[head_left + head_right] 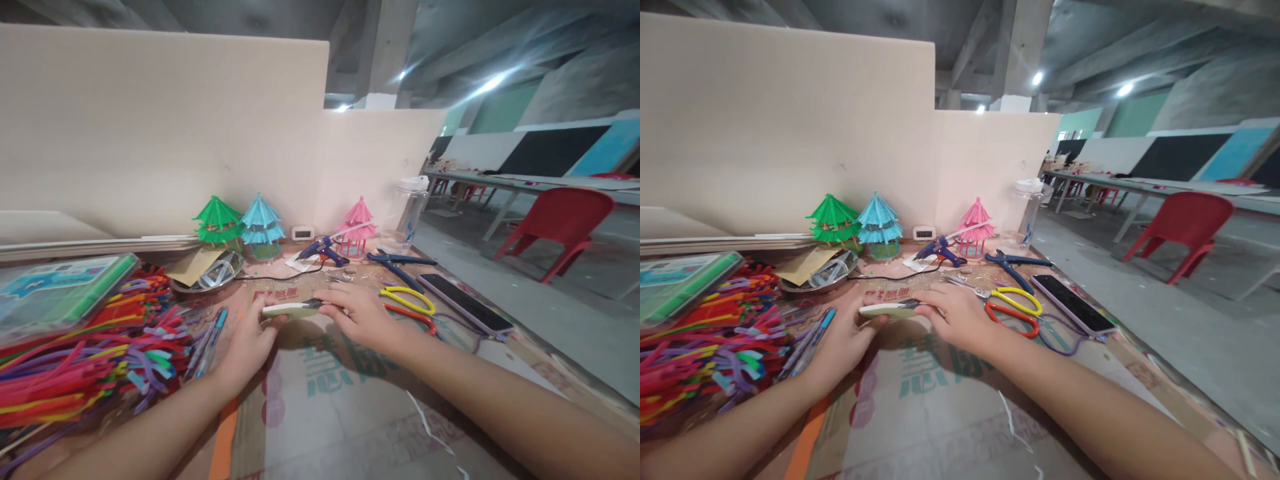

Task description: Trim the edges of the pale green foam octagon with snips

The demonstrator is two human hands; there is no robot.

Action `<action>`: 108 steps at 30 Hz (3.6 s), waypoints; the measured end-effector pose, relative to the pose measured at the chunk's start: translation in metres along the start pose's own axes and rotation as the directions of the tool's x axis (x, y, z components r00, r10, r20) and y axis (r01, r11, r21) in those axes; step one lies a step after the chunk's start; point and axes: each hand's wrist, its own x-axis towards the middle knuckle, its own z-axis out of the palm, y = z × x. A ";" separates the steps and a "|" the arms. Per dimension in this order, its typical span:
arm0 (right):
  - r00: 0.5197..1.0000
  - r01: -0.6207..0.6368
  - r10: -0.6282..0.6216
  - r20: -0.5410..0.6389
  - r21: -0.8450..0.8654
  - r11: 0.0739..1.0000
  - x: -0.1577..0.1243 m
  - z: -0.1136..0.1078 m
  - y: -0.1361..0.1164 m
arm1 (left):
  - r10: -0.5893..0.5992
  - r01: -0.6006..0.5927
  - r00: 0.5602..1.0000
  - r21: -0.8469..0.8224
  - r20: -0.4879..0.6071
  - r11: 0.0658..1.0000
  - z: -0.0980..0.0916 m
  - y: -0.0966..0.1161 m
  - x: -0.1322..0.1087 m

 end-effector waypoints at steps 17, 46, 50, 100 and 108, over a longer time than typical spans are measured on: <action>0.996 -0.084 0.083 0.015 0.082 0.993 0.002 -0.001 0.002 | 0.033 -0.033 0.999 0.020 -0.014 0.999 -0.001 0.003 0.001; 0.999 -0.001 -0.002 0.050 0.048 0.999 0.002 -0.004 -0.009 | 0.054 -0.057 0.998 0.151 0.024 0.987 -0.003 0.017 -0.003; 0.999 0.001 -0.003 0.050 0.041 0.999 0.003 -0.005 -0.010 | 0.061 -0.064 0.998 0.132 0.023 0.989 -0.003 0.015 -0.003; 0.836 -0.514 0.530 0.143 0.539 0.667 -0.005 0.029 0.008 | -0.110 0.110 0.994 0.003 -0.009 0.994 -0.002 0.005 0.002; 0.849 -0.514 0.508 0.142 0.446 0.733 -0.006 0.024 -0.001 | -0.086 0.089 0.996 -0.076 0.033 0.993 -0.001 0.010 0.002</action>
